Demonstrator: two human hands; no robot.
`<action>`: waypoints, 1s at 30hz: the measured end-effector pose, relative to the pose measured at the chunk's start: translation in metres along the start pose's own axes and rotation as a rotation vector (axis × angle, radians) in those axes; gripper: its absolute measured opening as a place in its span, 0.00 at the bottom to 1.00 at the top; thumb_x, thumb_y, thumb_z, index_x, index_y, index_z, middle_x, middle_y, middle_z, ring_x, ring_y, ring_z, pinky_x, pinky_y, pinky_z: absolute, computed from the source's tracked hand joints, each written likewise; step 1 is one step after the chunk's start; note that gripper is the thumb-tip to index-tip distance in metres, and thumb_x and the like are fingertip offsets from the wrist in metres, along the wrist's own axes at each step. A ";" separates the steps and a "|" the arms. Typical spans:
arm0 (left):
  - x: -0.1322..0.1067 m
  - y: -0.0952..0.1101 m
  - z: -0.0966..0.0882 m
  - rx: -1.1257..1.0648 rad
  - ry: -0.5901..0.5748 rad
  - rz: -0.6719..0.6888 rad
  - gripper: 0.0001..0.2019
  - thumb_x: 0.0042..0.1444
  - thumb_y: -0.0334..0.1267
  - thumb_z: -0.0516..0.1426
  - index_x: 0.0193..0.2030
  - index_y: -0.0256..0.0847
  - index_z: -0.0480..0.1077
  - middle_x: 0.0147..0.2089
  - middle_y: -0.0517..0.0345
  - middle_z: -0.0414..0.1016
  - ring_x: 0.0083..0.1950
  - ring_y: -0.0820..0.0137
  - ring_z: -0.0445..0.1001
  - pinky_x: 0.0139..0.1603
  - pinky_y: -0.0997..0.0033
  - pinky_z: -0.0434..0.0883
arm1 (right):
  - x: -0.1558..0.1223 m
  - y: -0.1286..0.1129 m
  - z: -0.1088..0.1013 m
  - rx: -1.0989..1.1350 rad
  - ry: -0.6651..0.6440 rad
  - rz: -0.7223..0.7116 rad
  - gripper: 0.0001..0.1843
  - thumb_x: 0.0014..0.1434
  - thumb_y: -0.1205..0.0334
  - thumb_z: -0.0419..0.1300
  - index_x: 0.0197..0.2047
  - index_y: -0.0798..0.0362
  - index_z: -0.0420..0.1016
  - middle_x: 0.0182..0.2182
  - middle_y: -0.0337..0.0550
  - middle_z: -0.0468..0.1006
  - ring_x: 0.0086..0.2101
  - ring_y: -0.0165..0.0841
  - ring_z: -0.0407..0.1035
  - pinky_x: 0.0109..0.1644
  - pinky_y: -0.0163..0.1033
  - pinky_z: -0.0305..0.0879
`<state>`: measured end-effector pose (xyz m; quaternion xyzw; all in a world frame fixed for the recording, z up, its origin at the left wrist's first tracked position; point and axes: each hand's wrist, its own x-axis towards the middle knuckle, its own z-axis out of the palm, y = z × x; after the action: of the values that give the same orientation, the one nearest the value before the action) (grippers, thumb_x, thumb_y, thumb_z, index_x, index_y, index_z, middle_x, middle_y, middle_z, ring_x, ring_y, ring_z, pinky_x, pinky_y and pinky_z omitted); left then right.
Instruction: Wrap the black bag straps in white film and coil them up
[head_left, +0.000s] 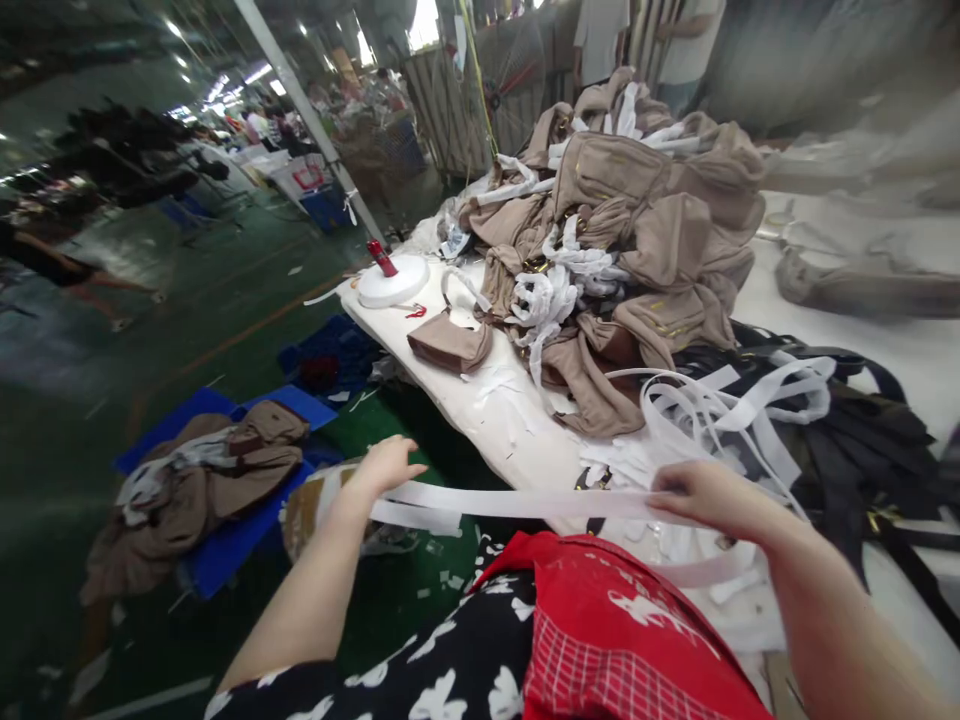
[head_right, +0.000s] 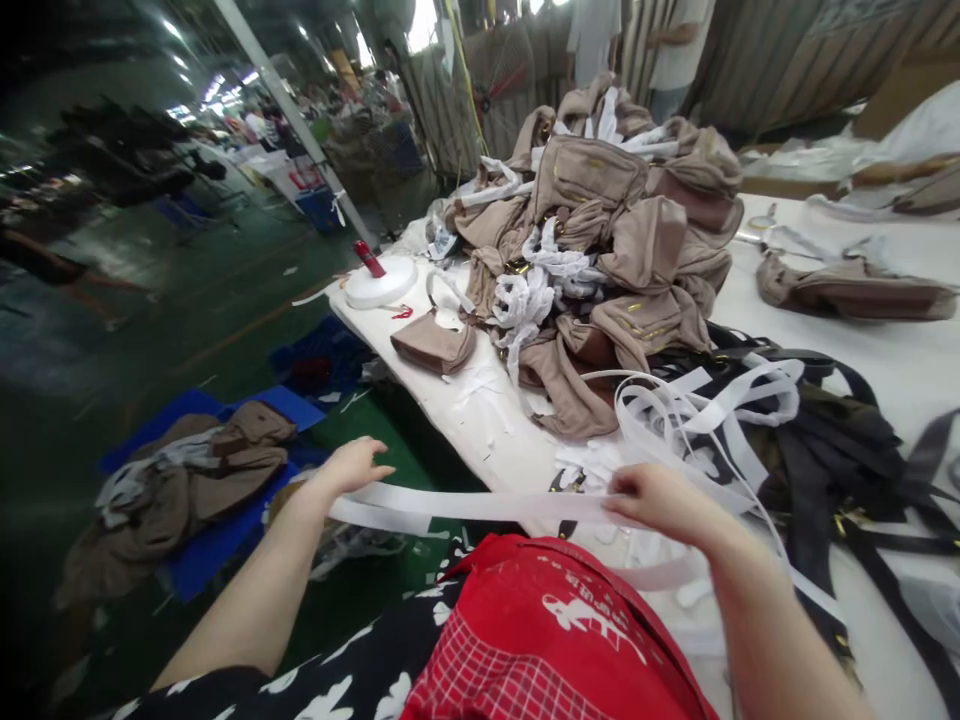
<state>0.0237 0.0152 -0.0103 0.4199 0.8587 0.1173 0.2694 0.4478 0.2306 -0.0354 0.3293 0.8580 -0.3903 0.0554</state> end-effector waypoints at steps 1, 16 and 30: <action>0.003 0.026 0.023 -0.034 -0.025 0.097 0.17 0.42 0.43 0.71 0.37 0.40 0.75 0.43 0.52 0.79 0.50 0.59 0.75 0.53 0.67 0.69 | 0.009 -0.016 0.008 -0.023 -0.011 -0.034 0.10 0.54 0.57 0.63 0.25 0.51 0.80 0.23 0.43 0.80 0.25 0.34 0.67 0.30 0.38 0.55; 0.037 0.221 0.150 0.010 -0.740 0.759 0.14 0.48 0.47 0.67 0.37 0.39 0.77 0.35 0.59 0.79 0.37 0.67 0.73 0.37 0.73 0.63 | -0.041 0.016 0.004 0.282 0.255 0.166 0.06 0.52 0.59 0.65 0.30 0.52 0.80 0.26 0.37 0.79 0.28 0.31 0.68 0.32 0.35 0.58; 0.068 0.306 0.211 -0.141 -0.818 0.766 0.13 0.53 0.46 0.65 0.28 0.37 0.77 0.29 0.60 0.77 0.33 0.72 0.71 0.39 0.75 0.63 | -0.107 0.214 0.002 1.007 1.036 0.712 0.17 0.63 0.48 0.60 0.31 0.52 0.72 0.25 0.36 0.74 0.26 0.30 0.68 0.35 0.39 0.70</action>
<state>0.3097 0.2533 -0.0786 0.6937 0.4609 0.0916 0.5458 0.6605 0.2756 -0.1349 0.7076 0.3393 -0.4868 -0.3836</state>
